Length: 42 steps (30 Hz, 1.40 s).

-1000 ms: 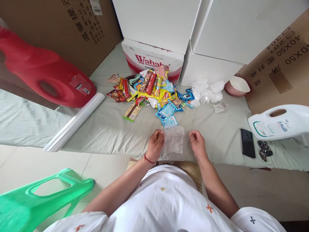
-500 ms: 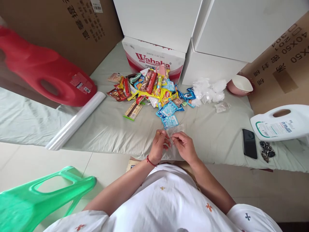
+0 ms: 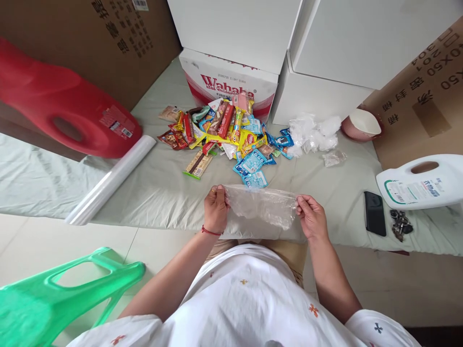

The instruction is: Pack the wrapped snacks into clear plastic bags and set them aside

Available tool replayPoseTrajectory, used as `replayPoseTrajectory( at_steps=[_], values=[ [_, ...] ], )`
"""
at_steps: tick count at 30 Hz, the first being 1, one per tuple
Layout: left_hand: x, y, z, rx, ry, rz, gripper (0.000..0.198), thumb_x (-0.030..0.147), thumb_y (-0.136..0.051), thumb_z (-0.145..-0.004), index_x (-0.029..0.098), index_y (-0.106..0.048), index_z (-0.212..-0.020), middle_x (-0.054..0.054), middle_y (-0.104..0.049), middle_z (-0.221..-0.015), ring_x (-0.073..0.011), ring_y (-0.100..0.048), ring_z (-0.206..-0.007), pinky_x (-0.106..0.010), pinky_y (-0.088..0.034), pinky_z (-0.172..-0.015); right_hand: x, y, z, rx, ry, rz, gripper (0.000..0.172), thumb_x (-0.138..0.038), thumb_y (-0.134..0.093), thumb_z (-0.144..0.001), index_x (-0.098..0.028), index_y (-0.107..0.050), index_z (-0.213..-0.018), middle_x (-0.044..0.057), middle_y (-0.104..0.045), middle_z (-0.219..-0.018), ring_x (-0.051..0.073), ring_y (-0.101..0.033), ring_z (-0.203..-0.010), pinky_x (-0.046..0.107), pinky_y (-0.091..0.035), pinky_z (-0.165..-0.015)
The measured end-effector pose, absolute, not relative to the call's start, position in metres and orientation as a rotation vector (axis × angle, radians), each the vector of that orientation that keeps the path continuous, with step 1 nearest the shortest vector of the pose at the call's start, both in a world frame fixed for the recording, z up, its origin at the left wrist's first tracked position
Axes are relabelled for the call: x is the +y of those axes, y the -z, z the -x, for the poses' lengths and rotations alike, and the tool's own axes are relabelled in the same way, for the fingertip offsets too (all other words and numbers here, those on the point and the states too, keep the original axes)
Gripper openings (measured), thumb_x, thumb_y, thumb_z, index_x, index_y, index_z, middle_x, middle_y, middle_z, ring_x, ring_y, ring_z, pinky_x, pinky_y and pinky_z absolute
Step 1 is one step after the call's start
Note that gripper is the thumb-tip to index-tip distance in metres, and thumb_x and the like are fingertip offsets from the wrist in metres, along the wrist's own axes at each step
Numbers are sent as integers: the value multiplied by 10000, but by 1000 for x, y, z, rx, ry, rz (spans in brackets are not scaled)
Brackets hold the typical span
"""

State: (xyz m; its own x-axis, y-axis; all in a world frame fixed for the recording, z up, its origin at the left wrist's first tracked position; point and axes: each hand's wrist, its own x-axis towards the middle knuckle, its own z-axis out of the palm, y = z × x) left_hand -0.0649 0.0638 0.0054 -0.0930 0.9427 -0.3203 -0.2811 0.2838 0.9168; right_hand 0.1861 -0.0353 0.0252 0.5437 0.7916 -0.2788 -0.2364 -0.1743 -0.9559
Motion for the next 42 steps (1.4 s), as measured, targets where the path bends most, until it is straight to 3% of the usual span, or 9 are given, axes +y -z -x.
replayPoseTrajectory(
  at_steps=[9,13,15,19,24,28,32,36,42],
  values=[
    [78,-8,98,1030,-736,-834,513,614,-876,-651,178,-626,-756,27,-597,-664,-80,-512,-545,-203,-387,-497,-35,-22,-217,-515,-978,1545,422,-563,-890,-666,-220,-708,-831,0,-668,-869,124,-563,-732,242,-489,-616],
    [84,-3,110,1090,-645,-784,551,604,-910,-599,179,-612,-784,95,-440,-556,-44,-312,-437,-205,-212,-405,-25,-19,-215,-478,-1007,1591,471,-581,-904,-623,-205,-692,-814,-39,-577,-659,80,-440,-544,199,-330,-441],
    [89,0,115,1164,-654,-833,550,592,-911,-599,178,-607,-797,103,-421,-539,-47,-291,-435,-214,-186,-407,-23,-20,-210,-475,-1032,1570,482,-571,-920,-601,-200,-690,-805,-50,-545,-619,67,-411,-517,188,-293,-417],
    [95,-1,120,1407,-886,-1045,432,422,-871,-723,172,-606,-955,65,-518,-653,-87,-431,-552,-220,-324,-505,-23,-28,-203,-438,-1175,1473,446,-531,-925,-620,-195,-705,-814,-41,-562,-654,60,-433,-528,170,-303,-408],
    [72,-29,107,1638,-1432,-1470,311,213,-785,-826,191,-585,-1063,-39,-576,-1075,-156,-545,-908,-273,-458,-753,-30,-44,-195,-442,-1296,1360,385,-446,-924,-631,-198,-760,-876,-28,-587,-669,73,-477,-560,181,-404,-457],
    [40,-52,76,1162,-1197,-1610,84,260,-706,-905,204,-656,-868,-20,-601,-854,-143,-523,-733,-296,-442,-692,-35,-50,-186,-527,-1261,1377,341,-438,-901,-692,-213,-773,-914,-15,-630,-717,85,-516,-583,202,-454,-492],
    [22,-59,34,839,-707,-1106,343,493,-796,-815,186,-645,-795,19,-549,-673,-94,-450,-574,-246,-333,-534,-40,-54,-176,-680,-1141,1413,278,-446,-841,-797,-228,-775,-956,-12,-644,-718,104,-557,-612,226,-493,-541],
    [20,-57,2,768,-553,-827,536,684,-775,-750,171,-619,-775,46,-518,-645,-44,-366,-457,-231,-214,-457,-46,-59,-169,-895,-1029,1490,228,-453,-758,-882,-238,-762,-960,1,-678,-764,122,-574,-624,252,-502,-562],
    [25,-54,-12,813,-555,-759,540,640,-847,-664,173,-604,-780,24,-616,-691,-56,-480,-442,-226,-244,-440,-50,-63,-162,-1265,-767,1600,152,-386,-688,-939,-258,-769,-921,25,-692,-856,145,-587,-718,282,-513,-680]
  ],
)
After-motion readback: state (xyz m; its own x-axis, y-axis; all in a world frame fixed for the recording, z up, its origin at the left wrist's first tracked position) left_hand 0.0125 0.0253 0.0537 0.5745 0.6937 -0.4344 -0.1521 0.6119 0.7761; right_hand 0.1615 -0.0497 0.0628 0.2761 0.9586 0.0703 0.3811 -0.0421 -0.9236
